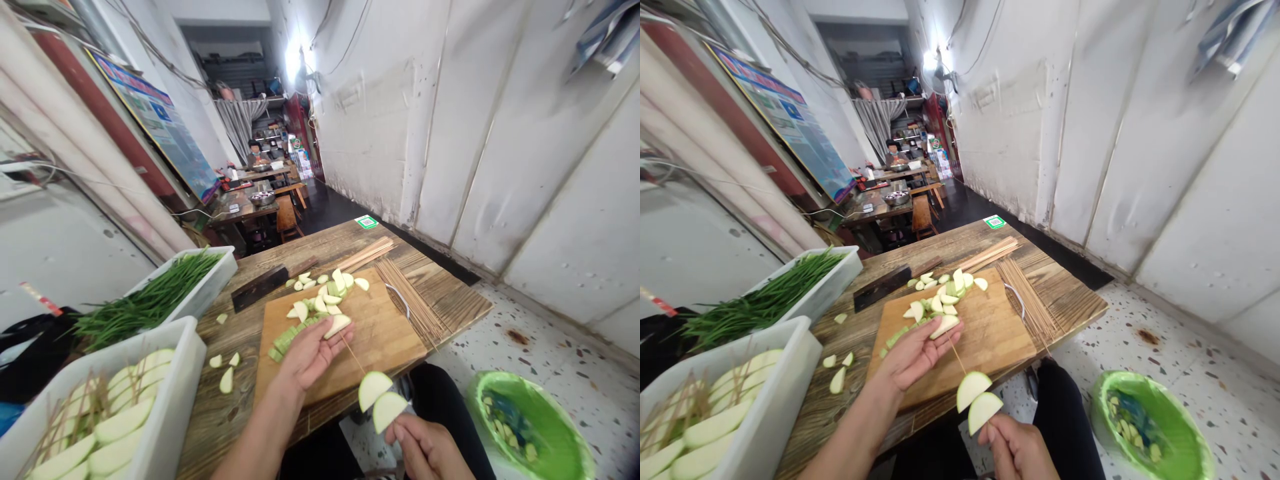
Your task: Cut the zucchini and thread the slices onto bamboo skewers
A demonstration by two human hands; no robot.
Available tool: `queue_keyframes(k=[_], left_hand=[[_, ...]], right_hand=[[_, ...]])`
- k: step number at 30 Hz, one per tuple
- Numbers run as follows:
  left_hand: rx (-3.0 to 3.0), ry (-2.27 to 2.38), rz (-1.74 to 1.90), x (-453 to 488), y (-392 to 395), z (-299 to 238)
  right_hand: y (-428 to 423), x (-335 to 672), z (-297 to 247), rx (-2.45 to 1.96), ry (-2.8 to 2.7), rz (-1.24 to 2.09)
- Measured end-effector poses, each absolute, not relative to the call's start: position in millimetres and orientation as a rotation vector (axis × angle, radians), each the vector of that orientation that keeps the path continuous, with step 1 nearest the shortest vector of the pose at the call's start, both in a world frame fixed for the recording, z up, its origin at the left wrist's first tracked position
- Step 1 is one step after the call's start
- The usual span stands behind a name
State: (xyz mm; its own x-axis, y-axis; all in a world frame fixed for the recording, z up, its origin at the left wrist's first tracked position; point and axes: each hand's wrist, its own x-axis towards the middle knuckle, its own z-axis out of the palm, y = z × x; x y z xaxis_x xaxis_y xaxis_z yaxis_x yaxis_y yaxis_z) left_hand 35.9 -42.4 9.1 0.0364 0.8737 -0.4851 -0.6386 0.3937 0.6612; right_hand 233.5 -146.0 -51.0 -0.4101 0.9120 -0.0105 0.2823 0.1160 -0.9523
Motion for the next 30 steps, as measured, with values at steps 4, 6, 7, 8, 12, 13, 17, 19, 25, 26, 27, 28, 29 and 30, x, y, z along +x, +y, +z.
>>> queue_keyframes(k=[4,6,7,8,12,13,17,19,25,26,27,28,29,30], left_hand=[[0.316,0.983,1.212,38,-44,9],[0.318,0.982,1.236,39,-44,8],[0.316,0.982,1.244,40,-45,8],[0.315,0.983,1.246,41,-45,7],[0.328,0.993,1.240,45,-47,4],[0.331,0.995,1.244,46,-48,3],[0.314,0.996,1.269,53,-52,1],[0.311,0.996,1.280,57,-53,1],[0.330,0.977,1.292,64,-55,0],[0.326,0.972,1.291,65,-56,0],[0.321,0.968,1.284,66,-57,-1],[0.317,0.965,1.270,69,-58,-2],[0.318,0.966,1.250,71,-60,-3],[0.328,0.966,1.220,75,-63,-4]], right_hand=[[-146,233,-48,-1.177,-1.782,1.311],[-146,232,-47,-1.184,-1.767,1.338],[-147,232,-47,-1.189,-1.755,1.352],[-147,232,-47,-1.194,-1.743,1.363],[-148,231,-47,-1.200,-1.723,1.382],[-147,231,-46,-1.202,-1.722,1.384],[-145,229,-44,-1.209,-1.712,1.374],[-144,228,-44,-1.206,-1.707,1.366],[-144,228,-47,-1.201,-1.684,1.379],[-144,228,-48,-1.199,-1.683,1.371],[-143,228,-48,-1.196,-1.682,1.360],[-142,227,-48,-1.193,-1.684,1.345],[-141,227,-48,-1.190,-1.686,1.323],[-139,226,-48,-1.191,-1.685,1.296]])
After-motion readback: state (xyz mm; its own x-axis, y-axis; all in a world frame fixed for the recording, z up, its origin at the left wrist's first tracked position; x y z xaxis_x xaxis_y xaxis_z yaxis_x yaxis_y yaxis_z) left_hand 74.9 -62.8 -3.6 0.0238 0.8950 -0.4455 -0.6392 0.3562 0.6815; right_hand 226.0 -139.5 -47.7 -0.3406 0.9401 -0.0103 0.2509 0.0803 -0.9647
